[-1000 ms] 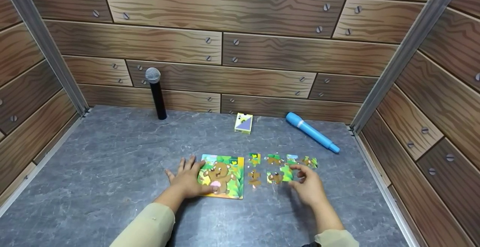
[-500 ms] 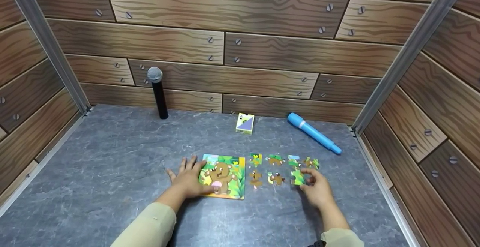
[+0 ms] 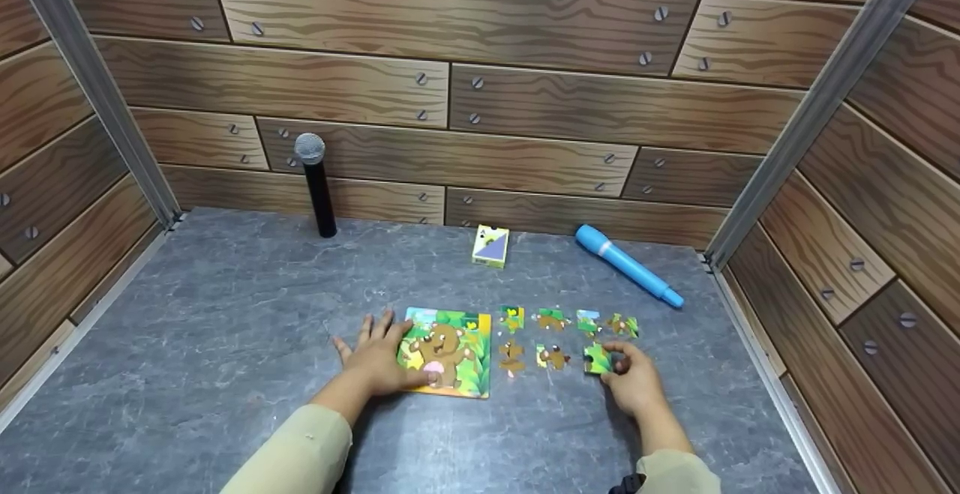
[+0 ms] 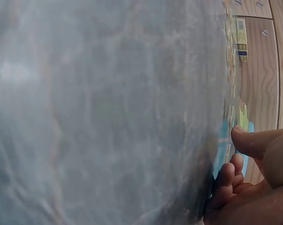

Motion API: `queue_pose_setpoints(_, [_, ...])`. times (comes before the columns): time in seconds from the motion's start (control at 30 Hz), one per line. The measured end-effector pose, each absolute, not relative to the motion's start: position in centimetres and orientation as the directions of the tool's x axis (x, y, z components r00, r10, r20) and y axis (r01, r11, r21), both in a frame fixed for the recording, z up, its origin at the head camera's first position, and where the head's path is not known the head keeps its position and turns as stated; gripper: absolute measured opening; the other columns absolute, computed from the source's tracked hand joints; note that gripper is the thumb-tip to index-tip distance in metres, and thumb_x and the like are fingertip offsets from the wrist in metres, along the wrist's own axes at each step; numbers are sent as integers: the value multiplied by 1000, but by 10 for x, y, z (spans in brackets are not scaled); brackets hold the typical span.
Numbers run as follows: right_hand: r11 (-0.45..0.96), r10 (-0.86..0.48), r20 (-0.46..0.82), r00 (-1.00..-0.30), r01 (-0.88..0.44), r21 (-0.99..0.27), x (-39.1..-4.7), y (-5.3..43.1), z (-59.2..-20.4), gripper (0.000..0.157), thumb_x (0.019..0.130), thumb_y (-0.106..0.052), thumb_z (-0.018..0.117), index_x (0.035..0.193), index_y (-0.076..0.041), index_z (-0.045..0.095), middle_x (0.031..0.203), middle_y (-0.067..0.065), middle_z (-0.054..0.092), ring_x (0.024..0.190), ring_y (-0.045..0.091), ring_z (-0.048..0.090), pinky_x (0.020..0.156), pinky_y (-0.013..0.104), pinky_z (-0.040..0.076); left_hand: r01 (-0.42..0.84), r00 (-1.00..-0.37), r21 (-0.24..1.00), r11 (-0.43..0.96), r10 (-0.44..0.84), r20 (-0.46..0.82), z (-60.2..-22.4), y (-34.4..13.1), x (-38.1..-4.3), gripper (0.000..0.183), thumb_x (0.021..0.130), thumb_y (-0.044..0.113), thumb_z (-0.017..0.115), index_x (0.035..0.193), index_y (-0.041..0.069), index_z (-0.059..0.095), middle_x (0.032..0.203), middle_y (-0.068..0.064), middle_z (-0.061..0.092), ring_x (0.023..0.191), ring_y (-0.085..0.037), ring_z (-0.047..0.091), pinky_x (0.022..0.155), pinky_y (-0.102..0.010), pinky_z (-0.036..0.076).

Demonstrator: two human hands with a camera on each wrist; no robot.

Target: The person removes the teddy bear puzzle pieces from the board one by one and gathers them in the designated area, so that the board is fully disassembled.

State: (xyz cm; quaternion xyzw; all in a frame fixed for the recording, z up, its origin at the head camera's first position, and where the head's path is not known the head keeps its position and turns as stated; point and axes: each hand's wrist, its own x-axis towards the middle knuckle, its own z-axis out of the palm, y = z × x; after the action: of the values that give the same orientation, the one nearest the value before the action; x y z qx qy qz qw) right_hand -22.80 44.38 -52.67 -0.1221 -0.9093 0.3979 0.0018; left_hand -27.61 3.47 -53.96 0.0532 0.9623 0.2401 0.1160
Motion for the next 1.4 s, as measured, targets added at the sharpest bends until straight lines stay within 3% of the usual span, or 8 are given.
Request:
queue_pose_setpoints(0.4, [676,213,-135,-968,246,-694,-231,441,-527,47,97,6,66,142,7,54,109,23,55,100,37,52,85,50,46,61,-972,489,870,164,-170,-537,34,-272,111,72,80,81,164,30,43,177,-10,17,162,-43,2,115,-82,-9])
queue_pose_setpoints(0.67, [697,197,-158,-968,251,-672,-233,441,-526,46,98,4,65,143,6,55,111,24,54,103,40,51,89,54,45,53,-972,487,872,156,-174,-545,34,-277,112,71,81,80,164,31,41,177,-10,15,162,-42,-1,113,-82,-13])
queue_pose_setpoints(1.4, [692,210,-156,-965,259,-674,-234,443,-527,50,97,3,66,144,9,50,100,15,52,95,33,52,79,42,44,56,-972,493,868,160,-172,-549,34,-279,113,70,80,81,164,31,42,177,-9,14,162,-42,-1,114,-82,-12])
